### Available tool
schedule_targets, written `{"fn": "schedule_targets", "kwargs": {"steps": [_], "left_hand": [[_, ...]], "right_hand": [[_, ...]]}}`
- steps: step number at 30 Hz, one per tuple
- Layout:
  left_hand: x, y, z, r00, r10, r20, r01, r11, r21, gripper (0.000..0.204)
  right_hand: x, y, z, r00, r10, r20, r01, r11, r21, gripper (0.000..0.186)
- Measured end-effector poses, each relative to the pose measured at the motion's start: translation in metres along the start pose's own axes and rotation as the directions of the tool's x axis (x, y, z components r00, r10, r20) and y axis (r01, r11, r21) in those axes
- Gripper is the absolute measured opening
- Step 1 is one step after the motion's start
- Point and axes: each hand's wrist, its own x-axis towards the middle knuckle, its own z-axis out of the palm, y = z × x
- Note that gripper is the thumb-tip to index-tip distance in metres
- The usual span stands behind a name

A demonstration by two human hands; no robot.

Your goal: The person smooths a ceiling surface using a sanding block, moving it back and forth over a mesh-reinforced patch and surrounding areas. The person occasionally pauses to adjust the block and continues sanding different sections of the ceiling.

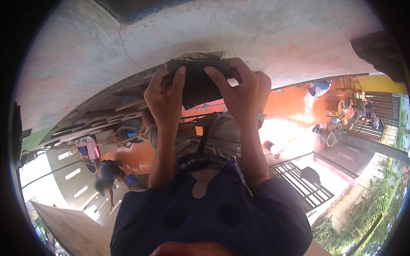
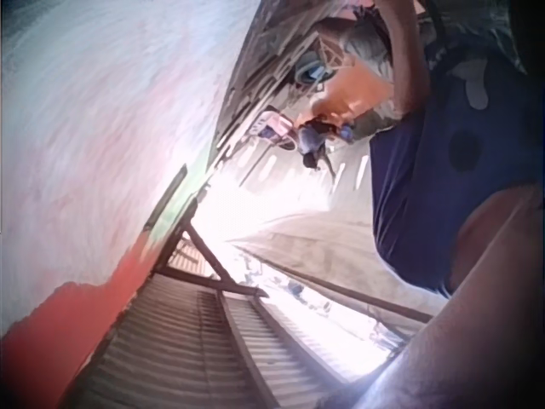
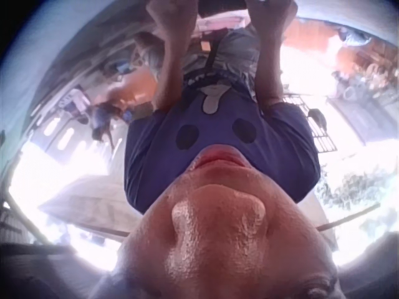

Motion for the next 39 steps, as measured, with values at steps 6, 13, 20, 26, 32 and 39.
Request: {"fn": "schedule_targets", "kwargs": {"steps": [6,13,20,26,32,39], "left_hand": [[-0.006,0.005,-0.003,0.996,-0.075,0.049,0.086,0.957,-0.278,0.039],[-0.011,0.010,-0.016,0.954,0.297,-0.041,-0.293,0.952,0.087,0.042],[0.009,0.020,-0.010,0.573,0.688,0.445,-0.755,0.655,-0.041,0.051],[0.068,0.008,-0.017,0.507,0.645,0.572,-0.849,0.486,0.206,0.055],[0.083,0.011,-0.017,0.383,0.707,0.594,-0.921,0.337,0.193,0.047],[0.086,0.010,-0.030,0.322,0.674,0.665,-0.939,0.317,0.134,0.043]], "right_hand": [[0.017,-0.009,0.011,0.989,-0.065,-0.129,0.080,0.990,0.114,0.030],[0.025,-0.008,0.006,0.985,-0.025,-0.170,0.039,0.996,0.080,0.035],[0.028,-0.016,0.000,0.965,0.027,-0.260,-0.019,0.999,0.033,0.032],[0.025,-0.010,-0.009,0.954,-0.239,-0.184,0.253,0.966,0.057,0.028],[0.041,0.006,-0.017,0.480,-0.872,0.098,0.822,0.408,-0.399,0.049],[0.095,-0.003,-0.024,0.346,-0.811,0.472,0.938,0.313,-0.150,0.042]]}}
